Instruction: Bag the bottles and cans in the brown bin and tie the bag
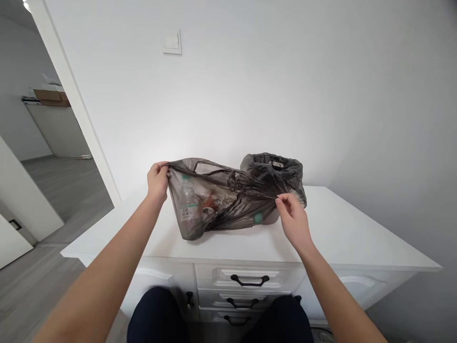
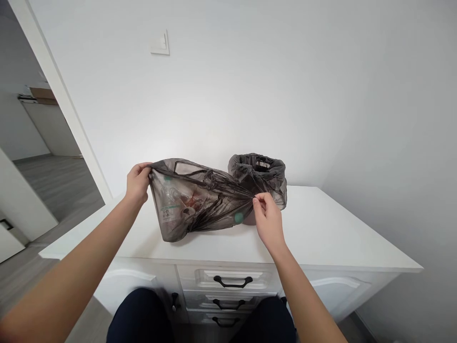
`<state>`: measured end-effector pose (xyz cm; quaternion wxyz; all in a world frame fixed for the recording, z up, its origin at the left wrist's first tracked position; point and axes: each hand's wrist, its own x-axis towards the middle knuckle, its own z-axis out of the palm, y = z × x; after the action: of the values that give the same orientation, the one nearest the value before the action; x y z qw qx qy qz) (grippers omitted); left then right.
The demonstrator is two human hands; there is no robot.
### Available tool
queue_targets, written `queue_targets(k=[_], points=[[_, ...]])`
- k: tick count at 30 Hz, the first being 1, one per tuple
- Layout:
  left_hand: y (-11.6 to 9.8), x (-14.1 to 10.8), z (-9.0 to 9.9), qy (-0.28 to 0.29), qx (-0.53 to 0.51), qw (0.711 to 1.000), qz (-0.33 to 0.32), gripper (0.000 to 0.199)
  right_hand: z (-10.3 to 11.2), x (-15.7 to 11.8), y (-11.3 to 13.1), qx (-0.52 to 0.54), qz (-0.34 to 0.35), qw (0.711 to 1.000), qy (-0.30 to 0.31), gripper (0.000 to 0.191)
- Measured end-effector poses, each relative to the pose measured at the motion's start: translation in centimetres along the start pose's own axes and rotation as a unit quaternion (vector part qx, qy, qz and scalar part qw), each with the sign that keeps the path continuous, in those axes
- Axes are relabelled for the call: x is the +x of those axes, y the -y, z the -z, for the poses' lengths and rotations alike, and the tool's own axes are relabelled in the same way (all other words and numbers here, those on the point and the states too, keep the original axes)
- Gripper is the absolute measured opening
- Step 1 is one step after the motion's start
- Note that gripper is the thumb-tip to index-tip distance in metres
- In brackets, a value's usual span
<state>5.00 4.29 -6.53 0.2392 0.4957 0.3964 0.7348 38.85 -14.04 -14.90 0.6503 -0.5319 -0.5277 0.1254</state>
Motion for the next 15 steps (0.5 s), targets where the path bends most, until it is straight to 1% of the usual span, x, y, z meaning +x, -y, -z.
queue_targets(k=[3, 5, 7, 9, 11, 13, 14, 15], points=[[-0.3, 0.9, 0.7, 0.009, 0.012, 1.0, 0.012, 0.017, -0.3, -1.2, -1.8, -0.013, -0.013, 1.0, -0.005, 0.031], [-0.6, 1.0, 1.2, 0.024, 0.025, 0.999, 0.022, 0.016, -0.5, -2.0, -3.2, -0.026, -0.026, 0.999, 0.006, 0.031], [-0.8, 0.4, 1.6, 0.044, 0.039, 0.998, 0.033, 0.016, -0.6, -2.9, -4.3, -0.045, -0.034, 0.998, 0.025, 0.028], [-0.7, -0.6, 1.9, 0.063, 0.052, 0.996, 0.043, 0.017, -0.6, -3.4, -4.8, -0.067, -0.031, 0.997, 0.031, 0.024], [-0.3, -1.9, 2.2, 0.079, 0.061, 0.994, 0.052, 0.02, -0.6, -3.3, -4.7, -0.087, -0.005, 0.996, 0.013, 0.022], [0.3, -3.5, 2.5, 0.083, 0.065, 0.993, 0.054, 0.022, -1.1, -2.6, -4.1, -0.094, 0.044, 0.995, 0.001, 0.03], [0.7, -4.3, 2.6, 0.081, 0.066, 0.993, 0.052, 0.023, -1.6, -2.1, -3.6, -0.092, 0.071, 0.993, 0.012, 0.033], [1.1, -5.3, 2.7, 0.076, 0.067, 0.994, 0.051, 0.025, -2.4, -1.4, -3.1, -0.087, 0.095, 0.991, 0.036, 0.035]])
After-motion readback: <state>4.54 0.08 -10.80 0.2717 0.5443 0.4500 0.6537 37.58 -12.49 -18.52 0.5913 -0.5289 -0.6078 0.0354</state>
